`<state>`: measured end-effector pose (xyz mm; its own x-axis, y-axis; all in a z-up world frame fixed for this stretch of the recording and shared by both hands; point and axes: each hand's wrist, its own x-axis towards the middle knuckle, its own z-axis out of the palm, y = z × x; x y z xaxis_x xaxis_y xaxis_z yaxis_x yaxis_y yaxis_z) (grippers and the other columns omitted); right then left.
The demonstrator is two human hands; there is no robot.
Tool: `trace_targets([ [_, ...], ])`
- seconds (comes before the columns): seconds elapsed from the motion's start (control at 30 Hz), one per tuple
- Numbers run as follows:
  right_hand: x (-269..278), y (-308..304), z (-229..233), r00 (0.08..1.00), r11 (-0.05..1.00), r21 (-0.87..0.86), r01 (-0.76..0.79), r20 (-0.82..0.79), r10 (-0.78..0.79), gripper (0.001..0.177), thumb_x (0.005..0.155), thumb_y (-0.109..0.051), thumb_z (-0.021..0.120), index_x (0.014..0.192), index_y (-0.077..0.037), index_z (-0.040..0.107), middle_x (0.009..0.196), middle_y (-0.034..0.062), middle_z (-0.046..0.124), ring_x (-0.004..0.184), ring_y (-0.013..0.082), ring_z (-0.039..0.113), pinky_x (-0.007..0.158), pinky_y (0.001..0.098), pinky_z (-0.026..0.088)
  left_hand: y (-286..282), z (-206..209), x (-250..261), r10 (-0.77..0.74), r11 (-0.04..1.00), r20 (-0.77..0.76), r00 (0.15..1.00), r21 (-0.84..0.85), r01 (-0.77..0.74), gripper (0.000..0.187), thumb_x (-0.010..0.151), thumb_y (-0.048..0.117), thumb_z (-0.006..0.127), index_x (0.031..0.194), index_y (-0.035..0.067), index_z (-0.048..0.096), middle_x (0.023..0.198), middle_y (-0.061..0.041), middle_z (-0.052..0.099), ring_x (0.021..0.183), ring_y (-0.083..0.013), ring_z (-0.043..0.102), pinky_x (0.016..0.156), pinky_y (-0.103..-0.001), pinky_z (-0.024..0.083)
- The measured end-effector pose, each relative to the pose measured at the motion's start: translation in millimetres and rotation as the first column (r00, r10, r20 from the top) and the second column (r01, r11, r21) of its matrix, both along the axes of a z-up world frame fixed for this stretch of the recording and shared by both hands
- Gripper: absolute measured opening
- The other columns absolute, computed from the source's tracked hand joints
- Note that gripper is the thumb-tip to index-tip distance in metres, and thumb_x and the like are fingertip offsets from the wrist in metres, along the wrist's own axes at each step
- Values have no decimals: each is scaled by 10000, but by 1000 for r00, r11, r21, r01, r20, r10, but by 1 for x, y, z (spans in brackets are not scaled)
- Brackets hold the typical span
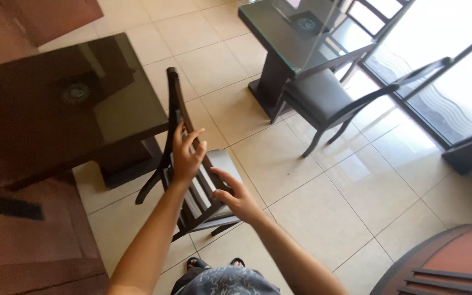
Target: Moving chairs from around the room to a specific square table.
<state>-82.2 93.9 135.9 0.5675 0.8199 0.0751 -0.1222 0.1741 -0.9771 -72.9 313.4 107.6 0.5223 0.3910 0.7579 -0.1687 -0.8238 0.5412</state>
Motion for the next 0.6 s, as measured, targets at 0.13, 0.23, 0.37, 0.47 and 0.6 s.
trace_targets([
  [0.13,11,0,-16,998,999,-14,53,27,-52,591,966,-84,597,1544,-33,486,1141,140,644,949,145,652,906,297,525,-2,-7,17,-121,955,-41,992,-277,105,295,896,153,696,1188,133,730,1510,-199,454,1110,-260,611,907,-365,527],
  [0.23,19,-5,-29,996,996,1,86,29,-86,589,947,-67,591,1532,-25,540,1012,145,669,902,142,654,874,288,521,-12,-8,25,-196,902,-60,979,-403,156,225,897,158,657,1116,146,709,1500,-178,473,1043,-232,632,829,-315,541],
  [0.37,20,-5,-29,984,976,132,174,-65,-167,525,942,-89,599,1457,-4,548,1114,88,663,889,145,677,867,284,537,-15,-9,34,-127,966,-66,990,-235,109,207,930,170,677,1132,134,705,1548,-194,445,1172,-333,612,938,-399,527],
  [0.47,16,-8,-34,944,930,164,328,-47,-325,460,952,-104,622,1395,14,580,1142,83,674,867,145,683,845,282,548,-18,-12,44,-113,986,-47,993,-132,106,192,948,177,688,1134,133,705,1547,-224,427,1349,-395,546,1070,-459,501],
  [0.6,10,-1,-35,832,829,132,543,48,-553,381,974,-129,644,1320,31,652,1069,87,688,811,135,660,780,271,551,-18,7,43,-259,925,-169,951,-326,194,245,944,255,646,1173,169,660,1611,-254,282,1304,-371,548,1006,-440,518],
])
